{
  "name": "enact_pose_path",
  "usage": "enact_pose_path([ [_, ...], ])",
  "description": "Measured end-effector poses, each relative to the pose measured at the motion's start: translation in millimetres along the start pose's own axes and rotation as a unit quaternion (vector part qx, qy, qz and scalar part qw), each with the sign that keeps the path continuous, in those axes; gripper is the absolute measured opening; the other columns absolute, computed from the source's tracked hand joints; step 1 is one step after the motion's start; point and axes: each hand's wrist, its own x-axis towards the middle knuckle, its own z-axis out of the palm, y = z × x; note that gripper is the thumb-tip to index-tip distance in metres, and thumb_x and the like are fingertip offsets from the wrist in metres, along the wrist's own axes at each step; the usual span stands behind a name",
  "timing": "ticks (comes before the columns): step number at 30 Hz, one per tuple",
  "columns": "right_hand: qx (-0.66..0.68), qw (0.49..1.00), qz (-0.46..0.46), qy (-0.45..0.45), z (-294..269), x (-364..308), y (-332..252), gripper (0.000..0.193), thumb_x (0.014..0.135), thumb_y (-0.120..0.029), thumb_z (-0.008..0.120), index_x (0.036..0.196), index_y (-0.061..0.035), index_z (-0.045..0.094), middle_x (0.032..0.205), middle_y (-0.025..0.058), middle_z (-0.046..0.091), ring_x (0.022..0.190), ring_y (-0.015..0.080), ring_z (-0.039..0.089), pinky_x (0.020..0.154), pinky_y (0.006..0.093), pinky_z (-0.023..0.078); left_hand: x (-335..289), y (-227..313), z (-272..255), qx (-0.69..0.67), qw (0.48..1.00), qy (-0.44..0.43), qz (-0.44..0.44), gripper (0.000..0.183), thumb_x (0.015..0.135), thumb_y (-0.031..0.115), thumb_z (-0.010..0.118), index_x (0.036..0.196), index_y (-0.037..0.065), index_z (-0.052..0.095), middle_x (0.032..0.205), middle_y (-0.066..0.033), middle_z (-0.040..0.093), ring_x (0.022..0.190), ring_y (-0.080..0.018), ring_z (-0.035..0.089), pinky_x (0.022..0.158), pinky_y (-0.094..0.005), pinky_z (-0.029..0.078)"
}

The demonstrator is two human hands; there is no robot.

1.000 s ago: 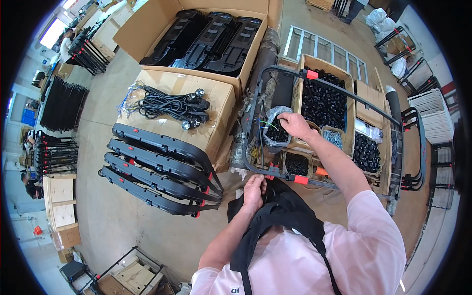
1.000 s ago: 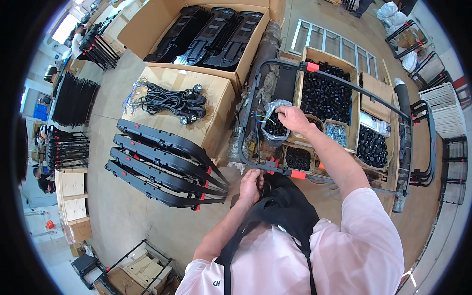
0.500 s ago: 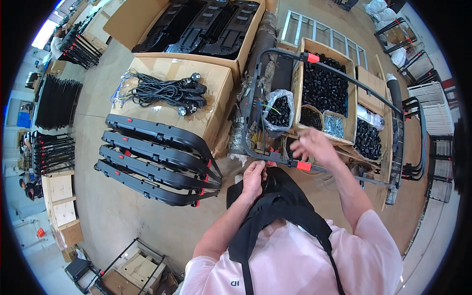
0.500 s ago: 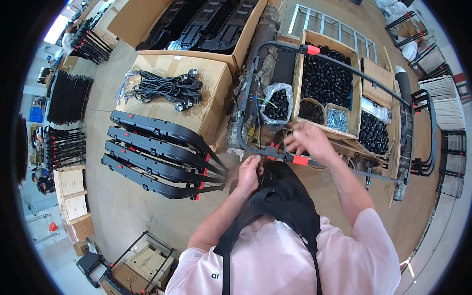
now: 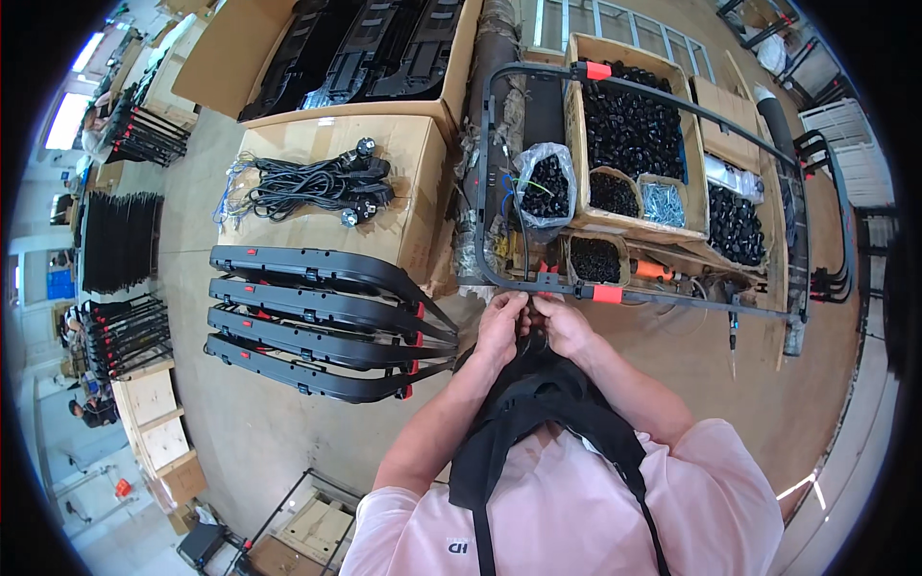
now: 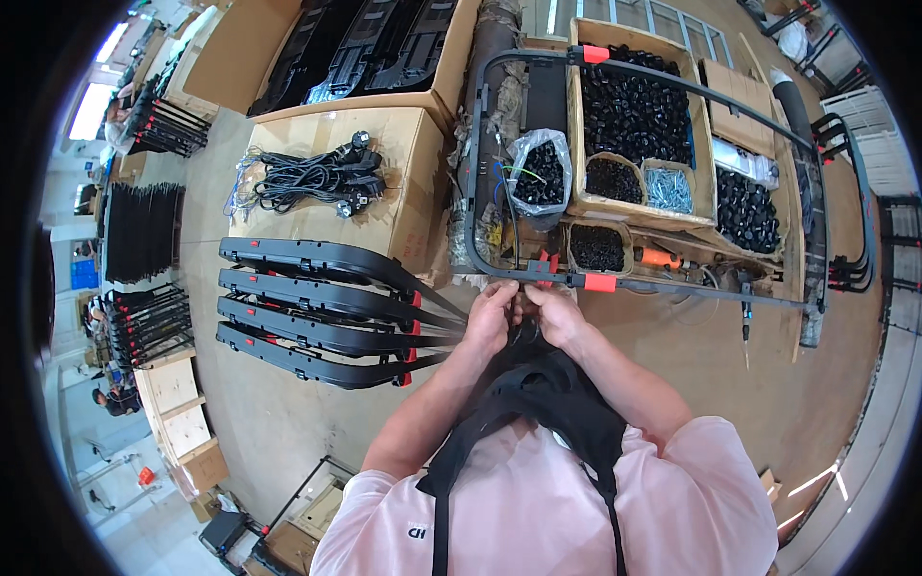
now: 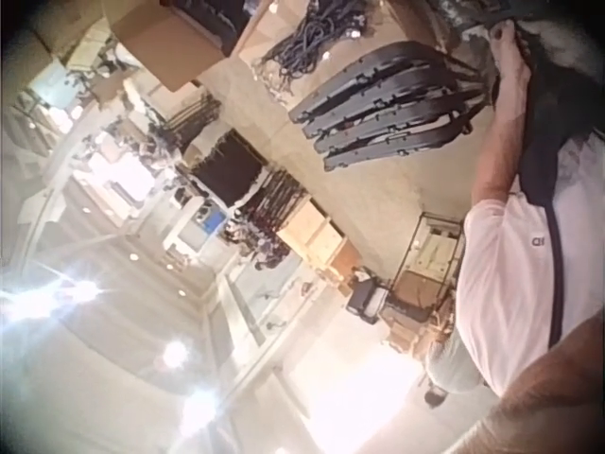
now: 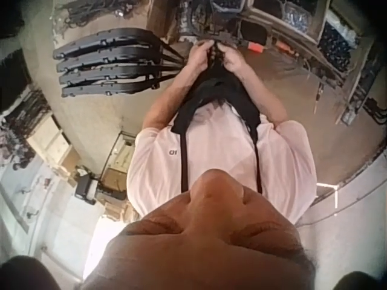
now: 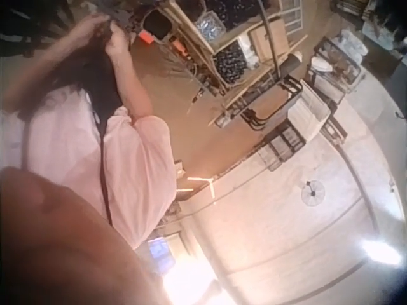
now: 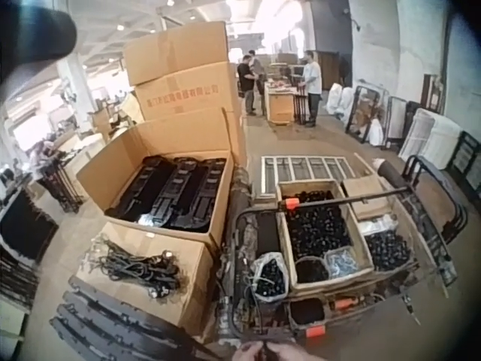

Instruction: Assembling the plastic housing of a power tool using an electric screwdriver and screws.

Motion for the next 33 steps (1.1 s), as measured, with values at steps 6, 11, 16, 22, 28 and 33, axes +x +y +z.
enact_pose_path([
  [6, 0.065, 0.995, -0.04, -0.057, 17.0, -5.1, 3.2, 0.021, 0.11, -0.025, 0.057, 0.114, -0.008, 0.068, 0.094, 0.0029, 0.068, 0.081, 0.0178, 0.063, 0.074, 0.0346, 0.053, 4.1, 9.0, -7.4, 0.03, 0.998, -0.038, -0.035, 0.014, 0.101, 0.024, 0.071, 0.104, 0.012, 0.065, 0.078, 0.0033, 0.064, 0.064, -0.0091, 0.059, 0.055, -0.0259, 0.045],
  [11, -0.038, 0.994, -0.104, -0.02, 19.8, -15.3, 5.2, 0.025, 0.11, -0.025, 0.056, 0.118, -0.0044, 0.069, 0.098, 0.0043, 0.071, 0.088, 0.0179, 0.066, 0.078, 0.0339, 0.054, -12.2, 11.5, -8.4, 0.08, 0.995, -0.038, -0.04, 0.02, 0.103, 0.03, 0.068, 0.103, 0.01, 0.065, 0.08, 0.0018, 0.065, 0.063, -0.0093, 0.058, 0.055, -0.0255, 0.046],
  [16, -0.591, 0.754, -0.286, -0.013, 33.5, -42.4, -22.8, 0.023, 0.103, -0.014, 0.057, 0.114, 0.0012, 0.071, 0.091, 0.0115, 0.072, 0.09, 0.0274, 0.069, 0.083, 0.0373, 0.056, -26.9, 5.6, -24.2, 0.135, 0.988, -0.068, -0.024, 0.023, 0.105, 0.031, 0.064, 0.099, 0.01, 0.066, 0.083, -0.0002, 0.067, 0.066, -0.0101, 0.06, 0.057, -0.0248, 0.046],
  [22, -0.72, 0.529, -0.442, -0.082, 90.9, -68.9, -68.3, 0.024, 0.095, -0.013, 0.06, 0.113, -0.0007, 0.071, 0.107, 0.0136, 0.072, 0.104, 0.0361, 0.07, 0.087, 0.0454, 0.057, -31.6, -12.2, -35.9, 0.289, 0.947, -0.027, 0.138, 0.023, 0.108, 0.024, 0.057, 0.107, 0.003, 0.066, 0.088, -0.0013, 0.067, 0.077, -0.0106, 0.06, 0.069, -0.027, 0.048],
  [28, -0.861, 0.348, -0.315, -0.196, 105.6, -31.8, -84.1, 0.021, 0.091, -0.014, 0.066, 0.109, -0.0023, 0.067, 0.108, 0.0182, 0.069, 0.106, 0.0358, 0.07, 0.089, 0.0455, 0.057, -32.6, -13.0, -42.3, 0.265, 0.948, -0.035, 0.174, 0.024, 0.108, 0.019, 0.052, 0.116, 0.0, 0.066, 0.1, -0.0052, 0.068, 0.092, -0.0144, 0.06, 0.086, -0.0312, 0.05],
  [33, -0.861, 0.274, -0.337, -0.266, 109.5, -37.1, -90.1, 0.022, 0.09, -0.016, 0.07, 0.105, -0.0012, 0.065, 0.105, 0.0182, 0.065, 0.105, 0.0361, 0.068, 0.089, 0.0467, 0.056, -44.5, -6.7, -46.6, 0.351, 0.907, -0.049, 0.23, 0.034, 0.105, 0.026, 0.05, 0.122, 0.0, 0.065, 0.108, -0.0204, 0.071, 0.104, -0.0305, 0.068, 0.095, -0.0404, 0.051],
])
